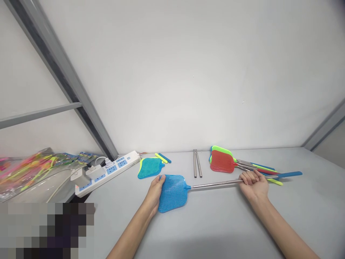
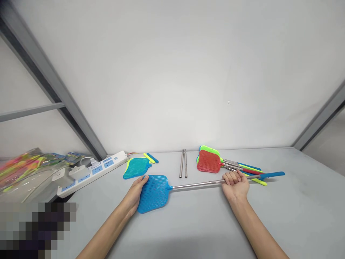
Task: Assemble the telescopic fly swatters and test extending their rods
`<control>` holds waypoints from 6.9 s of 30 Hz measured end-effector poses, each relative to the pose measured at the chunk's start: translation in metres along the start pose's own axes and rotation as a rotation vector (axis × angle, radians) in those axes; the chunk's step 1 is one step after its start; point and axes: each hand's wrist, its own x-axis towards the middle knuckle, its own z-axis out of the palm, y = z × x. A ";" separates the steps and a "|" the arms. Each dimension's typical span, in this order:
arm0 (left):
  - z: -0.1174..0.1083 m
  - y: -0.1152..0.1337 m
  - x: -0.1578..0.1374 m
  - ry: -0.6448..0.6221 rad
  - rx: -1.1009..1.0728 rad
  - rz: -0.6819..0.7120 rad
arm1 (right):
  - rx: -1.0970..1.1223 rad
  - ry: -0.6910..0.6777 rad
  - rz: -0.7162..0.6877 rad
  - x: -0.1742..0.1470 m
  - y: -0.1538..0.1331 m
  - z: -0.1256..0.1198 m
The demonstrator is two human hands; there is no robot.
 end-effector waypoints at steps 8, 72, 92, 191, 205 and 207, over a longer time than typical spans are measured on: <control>0.000 -0.002 -0.001 0.000 0.016 0.009 | 0.048 0.024 0.021 -0.004 0.002 0.005; 0.013 -0.008 -0.014 -0.116 -0.093 -0.057 | 0.051 0.135 0.028 -0.013 0.013 0.009; 0.015 -0.006 -0.013 -0.270 -0.237 -0.155 | 0.066 0.097 0.083 -0.008 0.010 0.002; 0.025 -0.013 -0.024 0.010 0.122 0.148 | 0.093 -0.009 0.211 -0.002 -0.001 0.008; 0.025 -0.014 -0.024 0.129 0.158 0.318 | 0.087 -0.027 0.212 -0.001 0.000 0.006; 0.026 -0.012 -0.025 0.124 0.115 0.322 | 0.089 -0.027 0.213 0.000 0.000 0.006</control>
